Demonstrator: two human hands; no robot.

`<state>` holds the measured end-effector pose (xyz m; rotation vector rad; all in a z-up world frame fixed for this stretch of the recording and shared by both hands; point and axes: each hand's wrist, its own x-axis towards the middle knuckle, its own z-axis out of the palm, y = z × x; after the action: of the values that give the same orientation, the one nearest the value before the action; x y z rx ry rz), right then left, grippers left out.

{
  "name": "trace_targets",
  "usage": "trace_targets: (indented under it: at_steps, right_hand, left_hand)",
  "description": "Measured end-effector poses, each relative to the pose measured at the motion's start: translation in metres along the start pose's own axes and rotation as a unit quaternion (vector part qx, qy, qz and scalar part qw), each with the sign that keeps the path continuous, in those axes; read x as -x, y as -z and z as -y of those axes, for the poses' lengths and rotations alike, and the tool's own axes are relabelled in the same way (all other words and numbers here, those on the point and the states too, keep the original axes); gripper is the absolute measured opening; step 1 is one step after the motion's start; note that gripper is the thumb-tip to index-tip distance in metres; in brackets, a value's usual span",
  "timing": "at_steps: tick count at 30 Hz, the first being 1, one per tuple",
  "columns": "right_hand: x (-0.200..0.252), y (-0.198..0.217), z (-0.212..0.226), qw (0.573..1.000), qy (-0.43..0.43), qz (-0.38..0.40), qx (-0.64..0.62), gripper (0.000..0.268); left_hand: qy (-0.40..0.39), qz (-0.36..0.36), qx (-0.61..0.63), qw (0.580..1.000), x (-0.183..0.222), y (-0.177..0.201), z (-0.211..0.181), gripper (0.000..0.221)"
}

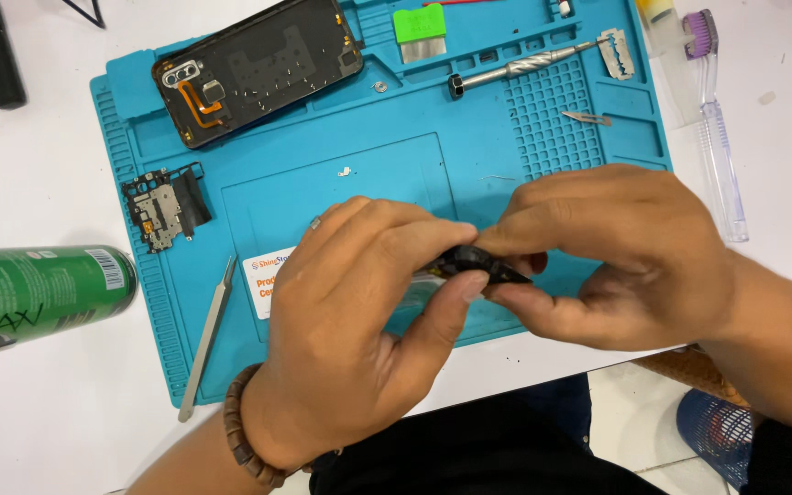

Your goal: The person reassembles a disassembled smartphone on a blue work mat. They place a small black component onto the battery, position the motherboard, and use a screwdriver to fasten several screws into the phone's frame.

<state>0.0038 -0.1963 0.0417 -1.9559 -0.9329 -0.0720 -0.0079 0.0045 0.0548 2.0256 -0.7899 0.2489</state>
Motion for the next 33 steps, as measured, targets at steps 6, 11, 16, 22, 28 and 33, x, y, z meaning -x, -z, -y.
trace_targets:
  at_steps: [6,11,16,22,28,33]
  right_hand:
    - [-0.004,-0.001,0.002,1.0,0.004,0.004,-0.018,0.014]
    - [-0.003,-0.001,0.0,0.999,0.03,0.01,-0.021,0.01]
    - [-0.005,0.0,0.001,0.999,0.035,0.022,-0.028,0.012]
    - [-0.004,0.002,0.002,1.0,-0.016,0.012,0.0,0.014]
    - [0.002,0.012,-0.017,0.978,-0.203,-0.05,-0.03,0.006]
    - [-0.002,0.018,-0.022,0.927,-0.354,-0.1,-0.074,0.007]
  left_hand:
    - [-0.01,-0.005,0.03,0.999,-0.002,-0.001,-0.002,0.02]
    - [-0.013,-0.002,0.059,0.998,-0.002,0.003,-0.001,0.02]
    - [-0.001,-0.003,0.068,0.998,-0.001,0.004,-0.001,0.019]
    - [-0.003,-0.024,-0.017,1.0,0.006,-0.006,0.012,0.025]
    - [-0.022,0.045,-0.156,0.986,0.012,-0.005,0.039,0.073]
    - [-0.047,0.101,-0.22,0.969,0.007,0.002,0.052,0.081]
